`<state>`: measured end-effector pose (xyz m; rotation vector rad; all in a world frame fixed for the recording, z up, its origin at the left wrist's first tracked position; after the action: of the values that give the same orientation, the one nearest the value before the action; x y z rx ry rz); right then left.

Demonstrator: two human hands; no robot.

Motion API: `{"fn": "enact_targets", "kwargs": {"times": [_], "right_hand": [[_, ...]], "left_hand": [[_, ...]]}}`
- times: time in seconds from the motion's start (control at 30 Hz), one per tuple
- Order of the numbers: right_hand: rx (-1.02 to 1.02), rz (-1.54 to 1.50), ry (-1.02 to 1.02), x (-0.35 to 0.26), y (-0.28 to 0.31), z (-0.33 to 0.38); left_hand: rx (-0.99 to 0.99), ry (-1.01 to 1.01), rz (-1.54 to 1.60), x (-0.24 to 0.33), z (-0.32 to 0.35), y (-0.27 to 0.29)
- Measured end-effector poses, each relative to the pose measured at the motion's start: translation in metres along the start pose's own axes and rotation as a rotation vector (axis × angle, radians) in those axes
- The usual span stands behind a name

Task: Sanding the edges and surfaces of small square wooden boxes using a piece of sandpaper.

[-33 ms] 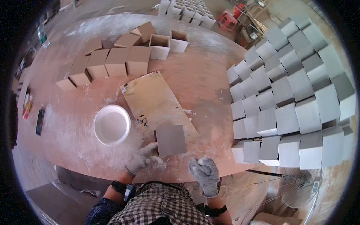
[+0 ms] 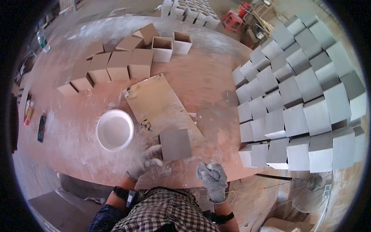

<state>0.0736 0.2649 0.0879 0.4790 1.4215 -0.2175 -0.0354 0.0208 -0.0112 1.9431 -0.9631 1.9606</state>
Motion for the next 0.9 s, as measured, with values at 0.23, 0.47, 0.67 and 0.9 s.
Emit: {"fn": "enact_targets", "kwargs": {"times": [0.23, 0.47, 0.67, 0.9], "right_hand": [[0.084, -0.385, -0.263, 0.045, 0.025, 0.034], [0.178, -0.497, -0.349, 0.059, 0.037, 0.031], [0.174, -0.613, -0.363, 0.051, 0.034, 0.031], [0.237, -0.633, -0.374, 0.058, 0.035, 0.022]], "left_hand": [[0.001, 0.229, 0.061, -0.015, -0.026, 0.019], [-0.399, 0.277, -0.433, -0.041, -0.016, 0.007], [-0.173, 0.126, -0.566, 0.005, -0.031, -0.007], [0.128, 0.329, 0.381, 0.077, -0.044, -0.023]]}}
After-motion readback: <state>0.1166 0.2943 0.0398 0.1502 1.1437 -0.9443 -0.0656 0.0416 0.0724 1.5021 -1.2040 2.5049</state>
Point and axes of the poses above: each hand's wrist, its own z-axis away from the middle knuckle, its own y-axis out of the back of the hand, x = y × z, the point moved 3 cm from there along -z, towards the middle knuckle, and after that the axes turned 6 degrees about -y, right-handed, at the moved point
